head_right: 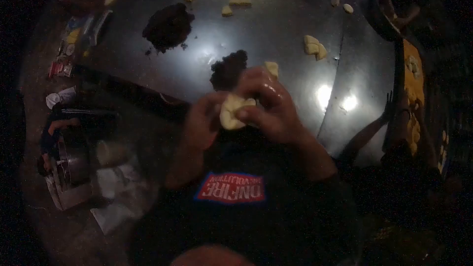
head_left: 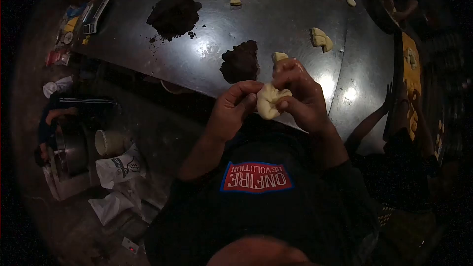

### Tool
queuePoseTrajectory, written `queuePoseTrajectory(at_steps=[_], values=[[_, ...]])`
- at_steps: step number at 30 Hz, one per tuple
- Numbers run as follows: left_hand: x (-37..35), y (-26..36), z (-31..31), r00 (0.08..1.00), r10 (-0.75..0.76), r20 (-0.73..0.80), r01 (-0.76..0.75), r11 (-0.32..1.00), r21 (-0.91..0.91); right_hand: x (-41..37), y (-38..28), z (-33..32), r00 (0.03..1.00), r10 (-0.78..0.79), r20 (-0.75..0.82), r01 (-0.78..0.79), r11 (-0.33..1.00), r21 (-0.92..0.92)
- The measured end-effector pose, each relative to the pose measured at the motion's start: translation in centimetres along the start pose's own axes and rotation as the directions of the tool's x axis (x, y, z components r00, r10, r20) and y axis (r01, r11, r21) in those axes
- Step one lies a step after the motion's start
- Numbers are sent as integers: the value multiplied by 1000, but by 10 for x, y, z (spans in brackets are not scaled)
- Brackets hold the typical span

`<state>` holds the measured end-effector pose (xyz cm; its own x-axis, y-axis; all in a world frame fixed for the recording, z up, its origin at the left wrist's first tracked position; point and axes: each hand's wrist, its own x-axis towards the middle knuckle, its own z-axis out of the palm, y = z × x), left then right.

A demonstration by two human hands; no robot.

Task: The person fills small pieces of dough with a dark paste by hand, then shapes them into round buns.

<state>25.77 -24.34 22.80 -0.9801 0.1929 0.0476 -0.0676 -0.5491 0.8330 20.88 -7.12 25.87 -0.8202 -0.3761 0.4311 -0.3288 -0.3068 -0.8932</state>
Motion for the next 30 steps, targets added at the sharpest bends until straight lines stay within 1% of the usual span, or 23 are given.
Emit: queuePoseTrajectory(at_steps=[1,2,3,4,5,6,7,8,9,11,13,15,16,17,19,21,23,24,25,27,28,29,30], values=[[1,1,3,995,79,60,-83,995,63,-1,0,2,1000,-1,0,1,1000,0],[6,3,8,974,222,56,-228,931,286,-2,1,3,997,80,5,-80,996,34],[8,0,12,974,222,55,-228,931,286,-4,2,5,987,160,15,-161,985,68],[10,-3,16,956,272,-112,-224,920,322,-11,6,12,956,261,-135,-265,964,-15],[10,-6,19,907,319,-274,-212,910,357,-13,11,17,955,265,-132,-269,963,-14],[13,-6,21,908,230,-350,-131,950,284,-13,15,23,989,26,-145,-64,962,-265],[17,-4,19,907,233,-350,-134,950,283,-11,17,27,972,-213,-96,139,856,-498],[22,0,15,902,87,-422,-43,993,113,-8,10,31,965,-253,-65,170,797,-580],[25,2,11,881,-71,-468,45,997,-68,-8,8,32,966,-249,-64,167,797,-581],[29,-1,2,873,-104,-477,90,995,-52,-11,5,31,965,-247,85,239,705,-668],[31,-6,-3,927,-157,-340,194,978,77,-10,-1,18,974,-180,137,223,652,-725],[32,-9,1,931,-223,-290,249,967,58,5,-13,9,994,100,42,-71,893,-443],[34,-12,8,923,-245,-298,266,963,31,9,-19,1,946,323,41,-286,885,-367],[36,-14,11,914,-268,-303,283,959,5,12,-19,-7,945,325,31,-291,882,-372],[39,-25,5,923,-317,-218,329,944,20,16,-20,-18,888,429,167,-202,688,-697],[50,-41,5,795,-566,-218,512,819,-258,6,-9,-18,909,384,162,-147,661,-736],[52,-62,1,774,-615,-149,576,783,-237,-7,1,-11,966,145,213,126,455,-882],[54,-94,-7,966,-256,-25,257,965,54,-11,4,-7,975,26,219,191,393,-899],[54,-121,-14,974,107,199,-158,951,266,-15,10,-9,977,31,213,184,389,-903],[55,-123,-4,960,94,263,-165,951,263,-29,22,-17,985,28,168,149,335,-930],[57,-125,3,937,-349,16,349,935,-57,-35,25,-24,986,38,160,138,333,-933],[61,-122,12,646,-761,-54,668,598,-444,-40,28,-35,983,173,52,-18,377,-926],[64,-144,0,630,-777,19,748,600,-285,-46,32,-45,949,310,-51,-178,399,-899]])
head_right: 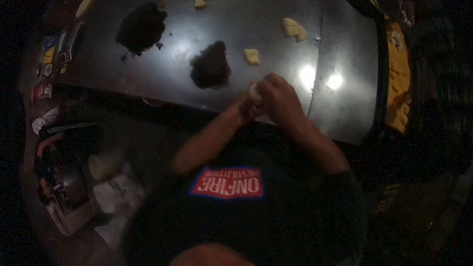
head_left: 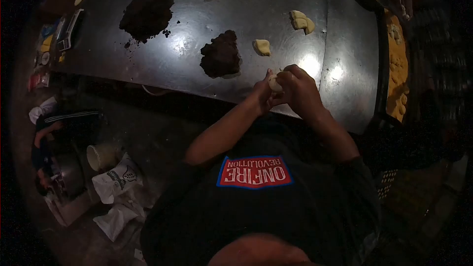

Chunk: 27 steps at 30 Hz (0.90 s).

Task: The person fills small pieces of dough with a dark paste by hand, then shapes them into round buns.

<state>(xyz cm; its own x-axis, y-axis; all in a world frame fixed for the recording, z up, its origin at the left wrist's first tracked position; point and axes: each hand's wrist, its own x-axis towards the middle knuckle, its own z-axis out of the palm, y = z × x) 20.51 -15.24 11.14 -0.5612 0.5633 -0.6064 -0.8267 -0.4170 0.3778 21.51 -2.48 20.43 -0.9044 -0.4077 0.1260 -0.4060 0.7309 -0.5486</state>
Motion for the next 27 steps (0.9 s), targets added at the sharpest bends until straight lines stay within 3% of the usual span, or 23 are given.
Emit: queuePoseTrajectory(at_steps=[1,3,6,7,9,11,12,13,14,15,16,17,18,22,24,25,27], values=[[13,-14,-15,1000,-14,-1,14,1000,-1,-6,18,10,1000,13,4,-13,1000,3],[11,-23,-26,978,43,-202,-12,988,155,-20,67,51,977,211,30,-209,976,-54],[3,-38,-59,948,125,-294,-38,958,285,-45,135,112,984,179,12,-178,982,-57],[3,-37,-65,917,181,-355,-51,937,344,-33,139,102,982,187,11,-186,981,-59],[-19,-34,-65,896,200,-396,-44,929,368,-7,112,60,978,129,162,-136,990,33],[-24,-22,-64,870,249,-426,-69,916,394,33,71,13,926,370,78,-378,916,136],[-28,-21,-66,846,310,-434,-115,900,420,42,69,14,956,220,-196,-209,975,74],[-31,-21,-69,817,374,-438,-162,879,448,53,70,18,895,31,-444,-53,998,-38],[-31,-21,-74,807,400,-434,-186,870,457,57,76,37,841,-18,-542,-7,999,-44],[-33,-20,-74,808,397,-435,-182,871,457,52,87,68,831,-86,-550,-19,983,-182],[-38,-18,-72,787,437,-435,-219,858,465,35,105,108,971,-11,-241,-68,946,-316],[-43,-17,-68,765,473,-437,-255,846,469,20,119,138,990,115,87,-63,889,-453],[-49,-14,-63,764,470,-441,-252,848,466,25,122,144,988,64,-139,-116,904,-412],[-61,-18,-59,736,575,-356,-334,767,549,29,132,145,996,82,-16,-77,827,-557],[-63,-19,-61,743,595,-307,-375,750,545,33,127,143,970,243,-19,-232,895,-381],[-66,-20,-62,722,638,-267,-413,707,573,38,130,137,968,248,-24,-238,892,-383],[-67,-17,-64,699,677,-229,-447,665,598,61,113,97,792,516,325,-496,855,-151]])
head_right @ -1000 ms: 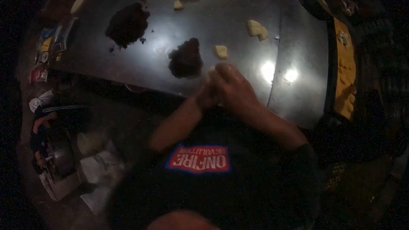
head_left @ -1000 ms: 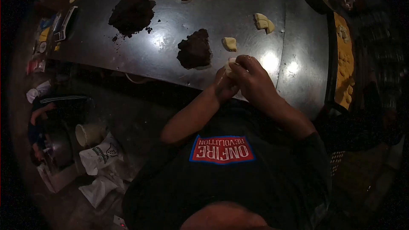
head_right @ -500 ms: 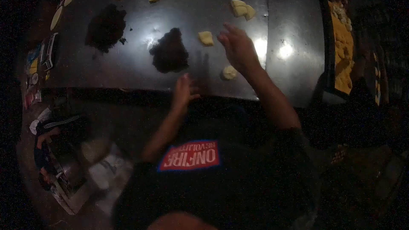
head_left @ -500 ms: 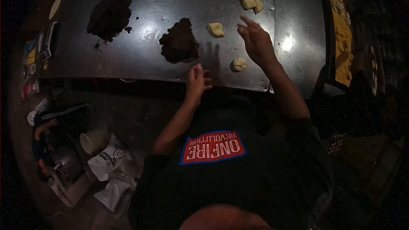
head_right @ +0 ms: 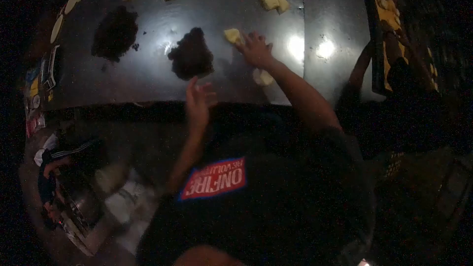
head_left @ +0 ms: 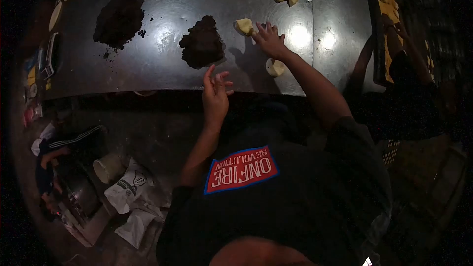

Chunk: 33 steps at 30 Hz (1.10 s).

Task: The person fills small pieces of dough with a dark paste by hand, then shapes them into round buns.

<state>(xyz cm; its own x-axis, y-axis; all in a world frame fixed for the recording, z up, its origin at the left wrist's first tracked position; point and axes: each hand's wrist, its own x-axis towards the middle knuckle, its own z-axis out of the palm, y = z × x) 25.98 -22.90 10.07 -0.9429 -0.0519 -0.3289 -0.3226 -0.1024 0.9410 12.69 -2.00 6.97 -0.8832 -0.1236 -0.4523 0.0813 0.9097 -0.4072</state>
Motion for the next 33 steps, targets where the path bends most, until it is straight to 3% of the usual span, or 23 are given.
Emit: queuePoseTrajectory(at_steps=[1,2,3,4,6,7,8,10,12,13,14,16,17,19,21,22,23,24,26,28,30,31,33], values=[[2,2,-1,1000,20,-1,-20,1000,2,-2,4,5,1000,3,4,-3,1000,1],[5,3,0,999,40,-1,-40,999,6,-6,10,15,935,-97,-340,66,993,-102],[10,4,2,999,38,-2,-38,999,9,-10,16,25,745,-218,-631,96,970,-223],[19,6,6,1000,23,-15,-23,1000,7,-12,25,39,741,-220,-635,99,970,-222],[42,15,19,1000,27,-7,-27,1000,11,-22,40,64,804,-353,-478,150,899,-412],[60,20,31,999,52,-8,-51,994,97,-23,35,58,870,-270,-413,103,918,-382],[66,21,40,999,46,-3,-44,981,191,-29,38,64,873,-251,-417,87,924,-374],[105,10,58,1000,19,6,-19,996,88,-15,50,64,889,-245,-387,153,955,-255],[151,-10,65,971,-226,73,194,934,301,-30,64,53,941,-278,-191,280,960,-18],[166,-21,72,968,-250,-13,241,918,315,-45,72,61,918,-364,-159,347,930,-122],[176,-20,80,973,-233,1,220,922,319,-58,80,70,889,-441,-121,409,885,-223],[184,-18,94,999,-40,-7,39,896,442,-89,75,41,910,-411,-55,398,902,-168],[193,-29,95,1000,-28,6,23,896,443,-84,81,23,911,-407,-71,391,904,-173],[209,-57,90,997,70,-36,-31,771,636,-76,97,-6,974,-118,193,59,956,287],[200,-46,97,987,160,-17,-102,700,707,-59,119,-37,999,-32,-13,33,770,637],[193,-38,101,970,242,-2,-155,626,764,-47,122,-48,940,136,-314,161,634,756],[181,-25,108,958,282,60,-224,596,771,-38,119,-60,772,346,-534,328,502,800],[172,-17,110,959,276,61,-220,592,775,-32,115,-72,774,350,-528,324,497,805],[159,-1,112,989,17,146,-96,830,550,-22,101,-96,617,324,-717,334,717,612],[142,10,109,979,28,202,-126,859,497,-30,76,-93,880,-41,-474,366,695,619],[127,25,106,952,86,294,-145,972,185,-40,44,-77,899,-279,-337,438,582,685],[115,39,105,945,137,297,-150,988,21,-46,29,-72,898,-285,-336,441,584,682],[99,66,94,959,183,218,-193,981,23,-57,0,-68,843,-259,-471,537,439,720]])
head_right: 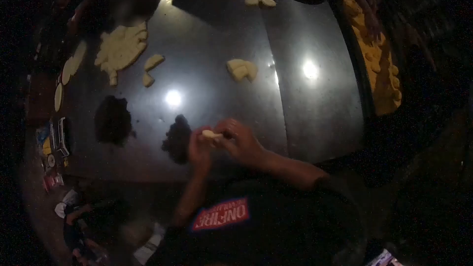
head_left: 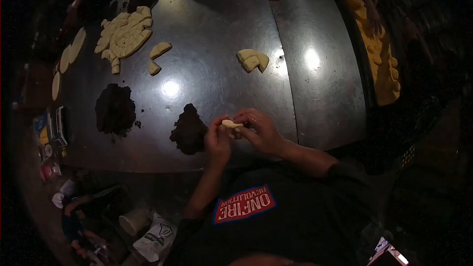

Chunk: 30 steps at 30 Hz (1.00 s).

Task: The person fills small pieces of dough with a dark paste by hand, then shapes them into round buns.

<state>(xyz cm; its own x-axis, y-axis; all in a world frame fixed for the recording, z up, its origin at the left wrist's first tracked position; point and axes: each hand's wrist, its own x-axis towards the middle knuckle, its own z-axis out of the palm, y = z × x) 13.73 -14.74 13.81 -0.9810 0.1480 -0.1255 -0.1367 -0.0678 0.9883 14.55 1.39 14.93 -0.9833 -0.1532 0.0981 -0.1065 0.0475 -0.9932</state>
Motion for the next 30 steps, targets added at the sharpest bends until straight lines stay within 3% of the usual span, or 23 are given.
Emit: queuePoseTrajectory(at_steps=[2,3,4,5,6,7,9,10,11,13,14,15,17,18,19,20,21,23,24,25,27,29,30], values=[[-11,11,-6,983,91,-160,-98,994,-40,1,-11,23,999,34,-28,-31,997,77],[-13,14,-10,981,99,-168,-108,993,-45,2,-18,35,995,72,-62,-62,985,158],[-15,16,-15,935,246,-255,-259,966,-17,4,-28,49,996,64,-54,-56,987,152],[-18,20,-19,860,384,-335,-399,917,24,6,-40,64,957,-242,-158,230,969,-93],[-24,35,-16,814,393,-427,-387,916,104,7,-49,77,823,-540,-177,460,817,-348],[-28,32,-26,808,393,-438,-390,915,102,7,-54,88,824,-542,-165,466,814,-347],[-35,33,-49,832,420,-361,-501,850,-166,8,-60,110,714,-680,-169,583,711,-394],[-39,42,-45,730,514,-450,-593,804,-43,13,-62,121,696,-689,-200,593,709,-380],[-51,51,-49,729,442,-524,-462,881,101,13,-66,127,705,-685,-183,600,714,-361],[-69,55,-58,706,186,-683,-258,966,-4,6,-78,138,919,-393,42,395,906,-150],[-85,52,-71,786,44,-617,-151,981,-123,4,-87,136,906,-386,175,417,885,-208],[-85,30,-82,812,-69,-579,-161,928,-337,2,-87,134,938,-219,267,275,942,-193],[-106,11,-95,903,-257,-345,-1,800,-600,-2,-88,134,928,-95,361,224,914,-337],[-112,14,-93,873,-358,-331,36,724,-689,-6,-85,138,918,-89,386,226,919,-324],[-111,18,-92,839,-451,-305,60,634,-771,-10,-80,142,932,-151,330,300,832,-466],[-111,-13,-105,856,-480,-191,99,516,-851,-13,-73,147,933,-224,282,353,719,-598],[-112,-16,-108,848,-486,-212,80,512,-855,-20,-63,152,927,-220,305,364,724,-586],[-112,-19,-110,867,-474,-152,136,519,-844,-41,-32,162,825,-263,500,562,472,-679],[-108,-29,-111,907,-371,-198,60,580,-812,-53,-10,163,777,-171,606,562,623,-545],[-108,-42,-116,902,-377,-212,52,581,-812,-52,-4,159,770,-170,615,565,630,-533],[-108,-63,-130,882,-342,-323,-18,661,-750,-45,8,140,730,-199,654,424,883,-204],[-112,-74,-140,880,-341,-331,-29,657,-753,-16,36,117,801,-283,528,513,779,-361],[-117,-77,-144,832,-407,-378,-19,659,-752,0,55,107,859,-223,461,463,723,-513]])
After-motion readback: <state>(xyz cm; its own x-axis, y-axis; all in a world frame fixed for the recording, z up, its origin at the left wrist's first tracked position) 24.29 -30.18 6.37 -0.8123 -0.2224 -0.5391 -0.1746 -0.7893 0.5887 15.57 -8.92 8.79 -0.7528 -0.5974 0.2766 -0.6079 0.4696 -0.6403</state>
